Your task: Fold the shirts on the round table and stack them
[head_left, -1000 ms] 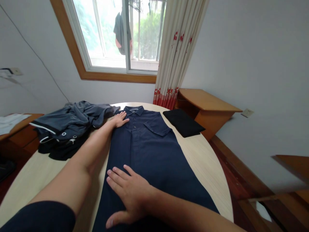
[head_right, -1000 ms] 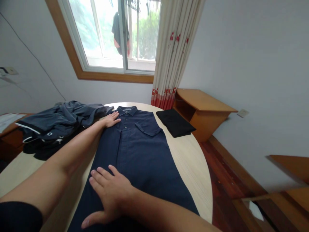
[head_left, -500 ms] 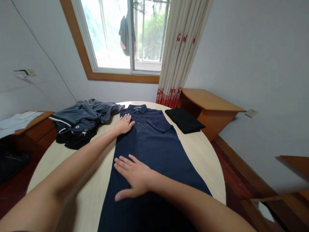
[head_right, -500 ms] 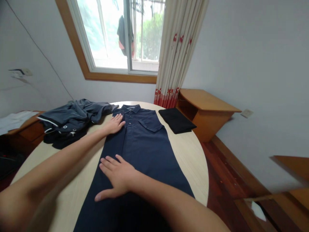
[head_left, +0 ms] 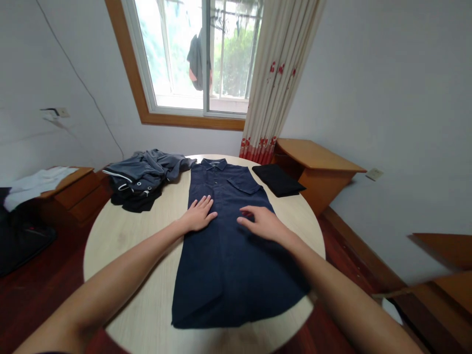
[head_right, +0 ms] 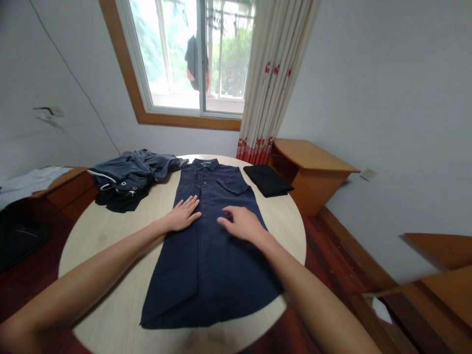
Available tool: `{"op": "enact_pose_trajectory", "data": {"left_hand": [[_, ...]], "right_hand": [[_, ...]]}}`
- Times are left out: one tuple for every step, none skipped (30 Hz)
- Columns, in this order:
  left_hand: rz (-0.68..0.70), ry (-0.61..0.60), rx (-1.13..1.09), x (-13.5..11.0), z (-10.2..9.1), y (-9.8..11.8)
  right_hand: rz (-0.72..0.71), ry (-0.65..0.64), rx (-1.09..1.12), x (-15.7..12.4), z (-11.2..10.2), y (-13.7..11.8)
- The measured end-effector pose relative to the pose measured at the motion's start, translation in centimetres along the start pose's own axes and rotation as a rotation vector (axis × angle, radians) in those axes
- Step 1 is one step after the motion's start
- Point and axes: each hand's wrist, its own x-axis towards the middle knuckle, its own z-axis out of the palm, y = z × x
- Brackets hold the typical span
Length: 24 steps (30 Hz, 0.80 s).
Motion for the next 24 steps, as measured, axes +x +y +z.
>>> {"op": "enact_pose_trajectory", "data": {"left_hand": [[0.007,0.004,0.000,-0.2,0.2,0.1],[0.011,0.007,0.002,-0.3,0.3,0.2],[0.012,0.008,0.005,-0.5,0.3,0.3],[0.011,0.006,0.008,-0.6,0.4,0.3],[0.009,0.003,0.011,-0.7,0.3,0.3],[0.007,-0.003,0.013,-0.7,0.3,0.2],[0.004,-0.008,0.015,-0.8,0.2,0.2],[0.001,-0.011,0.018,-0.8,0.2,0.2],[-0.001,-0.010,0.021,-0.8,0.1,0.2],[-0.002,-0.006,0.024,-0.9,0.1,0.2],[-0.004,-0.001,0.026,-0.9,0.1,0.2],[-0.005,0.005,0.025,-1.0,0.1,0.3],[-0.005,0.009,0.022,-1.1,0.1,0.3],[-0.003,0.012,0.016,-1.2,0.0,0.4],[0.000,0.012,0.009,-1.3,0.0,0.4],[0.004,0.011,0.002,-1.5,-0.1,0.5],[0.010,0.011,-0.003,-1.6,-0.1,0.6],[0.019,0.012,-0.007,-1.8,-0.2,0.8],[0.032,0.012,-0.009,-2.0,-0.3,1.0],[0.050,0.012,-0.010,-2.2,-0.4,1.2],[0.074,0.010,-0.011,-2.4,-0.4,1.6],[0.105,0.006,-0.011,-2.7,-0.5,2.0],[0.141,0.000,-0.013,-3.0,-0.6,2.5],[0.183,-0.008,-0.018,-3.4,-0.6,3.2]], "right_hand": [[0.157,0.054,-0.056,-0.3,-0.3,1.5],[0.277,0.083,-0.111,-0.7,-0.5,2.9],[0.361,0.096,-0.159,-1.0,-0.6,4.3],[0.412,0.092,-0.194,-1.5,-0.6,5.4],[0.444,0.083,-0.216,-1.9,-0.5,6.3],[0.463,0.071,-0.227,-2.4,-0.5,7.0],[0.477,0.060,-0.226,-2.8,-0.4,7.4],[0.493,0.050,-0.216,-3.2,-0.4,7.6],[0.508,0.042,-0.198,-3.5,-0.4,7.7],[0.519,0.036,-0.172,-3.8,-0.4,7.6],[0.526,0.027,-0.141,-4.0,-0.4,7.5],[0.532,0.010,-0.106,-4.1,-0.5,7.3],[0.535,-0.017,-0.068,-4.2,-0.5,7.1],[0.537,-0.049,-0.030,-4.3,-0.6,7.0],[0.542,-0.080,0.006,-4.3,-0.7,6.8],[0.550,-0.100,0.038,-4.4,-0.8,6.6],[0.558,-0.105,0.065,-4.5,-0.9,6.3],[0.564,-0.093,0.089,-4.6,-1.0,6.1],[0.571,-0.079,0.109,-4.7,-1.2,5.8],[0.580,-0.072,0.130,-4.9,-1.3,5.5],[0.590,-0.073,0.151,-5.2,-1.5,5.3],[0.594,-0.078,0.172,-5.4,-1.8,5.1],[0.596,-0.083,0.185,-5.7,-2.0,5.0],[0.596,-0.086,0.188,-6.0,-2.3,4.9]]}}
